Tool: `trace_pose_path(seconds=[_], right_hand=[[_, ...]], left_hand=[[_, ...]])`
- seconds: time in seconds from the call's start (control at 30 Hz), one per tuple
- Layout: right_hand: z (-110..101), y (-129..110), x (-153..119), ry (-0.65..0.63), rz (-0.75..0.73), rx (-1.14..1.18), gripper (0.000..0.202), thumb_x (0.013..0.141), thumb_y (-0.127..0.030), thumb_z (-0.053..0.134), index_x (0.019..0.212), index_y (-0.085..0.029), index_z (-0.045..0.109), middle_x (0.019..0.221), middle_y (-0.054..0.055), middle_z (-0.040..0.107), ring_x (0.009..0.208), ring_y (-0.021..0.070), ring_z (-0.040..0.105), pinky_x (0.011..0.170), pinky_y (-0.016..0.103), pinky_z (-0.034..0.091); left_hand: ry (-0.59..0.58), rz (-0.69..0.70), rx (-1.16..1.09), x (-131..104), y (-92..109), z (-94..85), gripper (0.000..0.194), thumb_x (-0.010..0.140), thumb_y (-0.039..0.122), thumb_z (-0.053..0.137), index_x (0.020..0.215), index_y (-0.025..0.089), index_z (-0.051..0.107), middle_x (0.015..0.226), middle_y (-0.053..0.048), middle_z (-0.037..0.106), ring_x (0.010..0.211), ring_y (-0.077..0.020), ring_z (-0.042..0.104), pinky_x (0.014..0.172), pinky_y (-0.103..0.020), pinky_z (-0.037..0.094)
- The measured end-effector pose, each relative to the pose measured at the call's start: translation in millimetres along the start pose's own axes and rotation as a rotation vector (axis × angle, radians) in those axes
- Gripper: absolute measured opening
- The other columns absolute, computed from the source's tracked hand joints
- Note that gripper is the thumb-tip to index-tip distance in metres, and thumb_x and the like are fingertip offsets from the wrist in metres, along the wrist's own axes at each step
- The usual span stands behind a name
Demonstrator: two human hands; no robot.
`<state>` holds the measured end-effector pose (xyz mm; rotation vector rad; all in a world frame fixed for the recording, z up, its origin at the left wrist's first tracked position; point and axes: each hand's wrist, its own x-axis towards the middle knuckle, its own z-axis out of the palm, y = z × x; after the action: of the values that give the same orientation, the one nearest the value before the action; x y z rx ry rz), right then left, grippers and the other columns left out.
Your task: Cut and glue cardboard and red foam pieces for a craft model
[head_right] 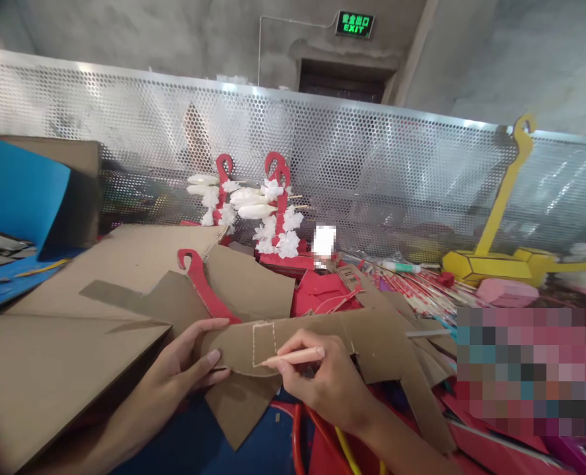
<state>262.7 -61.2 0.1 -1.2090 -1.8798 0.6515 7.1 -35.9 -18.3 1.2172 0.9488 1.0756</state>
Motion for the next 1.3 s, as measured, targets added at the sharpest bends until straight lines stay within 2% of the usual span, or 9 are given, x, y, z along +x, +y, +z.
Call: trace_pose_path(seconds=[0.3,0.43,0.6,0.77,1.0,1.3], right_hand=[[-5,3,0,0.018,-0.041,-0.057,0.022,0.09,-0.027,0.062,0.08,-0.019,0.081,0.08,0.003,0.072,0.068,0.0131,0.062,0.057,0.023,0.043],[-6,0,1,0.031,-0.035,-0.025,0.025,0.091,-0.03,0.061,0.086,-0.022,0.084,0.081,0.004,0.072,0.063,0.0117,0.059,0.053,0.022,0.042],[-2,-7,3,0.006,-0.01,-0.007,0.025,0.09,-0.038,0.065,0.088,-0.021,0.083,0.081,0.006,0.076,0.069,0.0153,0.065,0.057,0.024,0.047],[0,-9,4,-0.012,0.0,0.003,0.023,0.09,-0.038,0.067,0.087,-0.02,0.082,0.079,0.005,0.076,0.07,0.016,0.067,0.061,0.024,0.05],[-3,-3,2,-0.025,0.022,-0.016,0.025,0.091,-0.036,0.064,0.089,-0.018,0.082,0.083,0.006,0.075,0.069,0.0145,0.063,0.056,0.023,0.043],[-4,-3,0,0.021,0.012,0.01,0.026,0.09,-0.034,0.062,0.076,-0.017,0.076,0.077,0.004,0.069,0.057,0.0101,0.055,0.05,0.022,0.038]], left_hand=[[0.001,0.0,-0.004,2,-1,-1.2,0.06,0.078,0.05,0.083,0.128,0.024,0.064,0.112,-0.006,0.066,0.099,-0.0232,0.069,0.09,-0.035,0.063],[0.004,-0.002,-0.011,0,0,0.0,0.058,0.079,0.048,0.083,0.128,0.023,0.064,0.111,-0.005,0.067,0.098,-0.0231,0.069,0.089,-0.034,0.063],[0.004,-0.001,-0.01,-1,1,1.8,0.056,0.08,0.048,0.082,0.127,0.023,0.064,0.111,-0.005,0.067,0.099,-0.0238,0.07,0.089,-0.034,0.064],[0.01,-0.007,0.008,0,2,1.3,0.058,0.079,0.049,0.082,0.128,0.023,0.064,0.113,-0.005,0.067,0.1,-0.0243,0.069,0.089,-0.035,0.064],[0.012,-0.003,0.007,-1,3,1.4,0.059,0.079,0.049,0.082,0.128,0.023,0.064,0.11,-0.005,0.066,0.1,-0.025,0.069,0.089,-0.037,0.064],[-0.006,-0.014,-0.017,-1,1,0.0,0.059,0.079,0.048,0.082,0.129,0.024,0.063,0.119,-0.006,0.065,0.105,-0.0262,0.069,0.093,-0.037,0.062]])
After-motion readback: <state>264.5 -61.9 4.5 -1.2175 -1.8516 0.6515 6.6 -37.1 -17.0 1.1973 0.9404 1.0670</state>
